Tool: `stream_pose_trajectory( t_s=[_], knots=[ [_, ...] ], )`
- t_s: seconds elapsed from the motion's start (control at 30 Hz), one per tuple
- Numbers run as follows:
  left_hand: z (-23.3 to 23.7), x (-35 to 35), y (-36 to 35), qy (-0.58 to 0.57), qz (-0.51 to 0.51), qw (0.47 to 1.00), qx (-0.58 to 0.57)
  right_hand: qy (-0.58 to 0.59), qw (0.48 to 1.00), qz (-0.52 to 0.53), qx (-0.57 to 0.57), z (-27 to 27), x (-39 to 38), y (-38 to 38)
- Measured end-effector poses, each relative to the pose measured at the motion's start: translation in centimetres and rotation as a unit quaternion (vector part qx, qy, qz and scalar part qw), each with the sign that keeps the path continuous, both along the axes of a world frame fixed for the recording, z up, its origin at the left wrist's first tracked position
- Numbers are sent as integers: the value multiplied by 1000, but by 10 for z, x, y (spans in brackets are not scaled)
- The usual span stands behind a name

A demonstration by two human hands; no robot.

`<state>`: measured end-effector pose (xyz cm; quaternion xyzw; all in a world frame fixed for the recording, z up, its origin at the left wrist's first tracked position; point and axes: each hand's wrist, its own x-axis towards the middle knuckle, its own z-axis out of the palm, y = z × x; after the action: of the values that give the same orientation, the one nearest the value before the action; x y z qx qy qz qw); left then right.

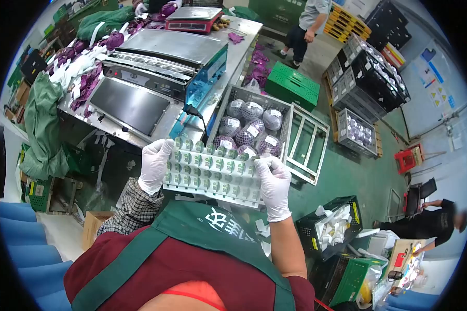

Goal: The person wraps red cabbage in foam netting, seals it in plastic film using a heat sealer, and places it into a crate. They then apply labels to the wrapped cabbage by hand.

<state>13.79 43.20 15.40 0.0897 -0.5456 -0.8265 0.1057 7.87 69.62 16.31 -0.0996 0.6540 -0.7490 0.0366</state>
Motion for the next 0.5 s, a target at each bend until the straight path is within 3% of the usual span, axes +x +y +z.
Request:
stream_pose_trajectory(
  t_s=[0.17,0.3,0.43,0.5],
  knots=[
    [11,2,-9,4,16,999,-41,2,999,-25,30,0,-1,-14],
    [11,-5,-21,-8,34,999,4,32,999,-1,41,-3,2,-17],
    [14,-14,-25,23,-10,999,-45,-8,994,66,88,17,-4,2],
    [19,-17,-25,24,-27,996,-77,32,995,79,59,44,-11,1]
  ],
)
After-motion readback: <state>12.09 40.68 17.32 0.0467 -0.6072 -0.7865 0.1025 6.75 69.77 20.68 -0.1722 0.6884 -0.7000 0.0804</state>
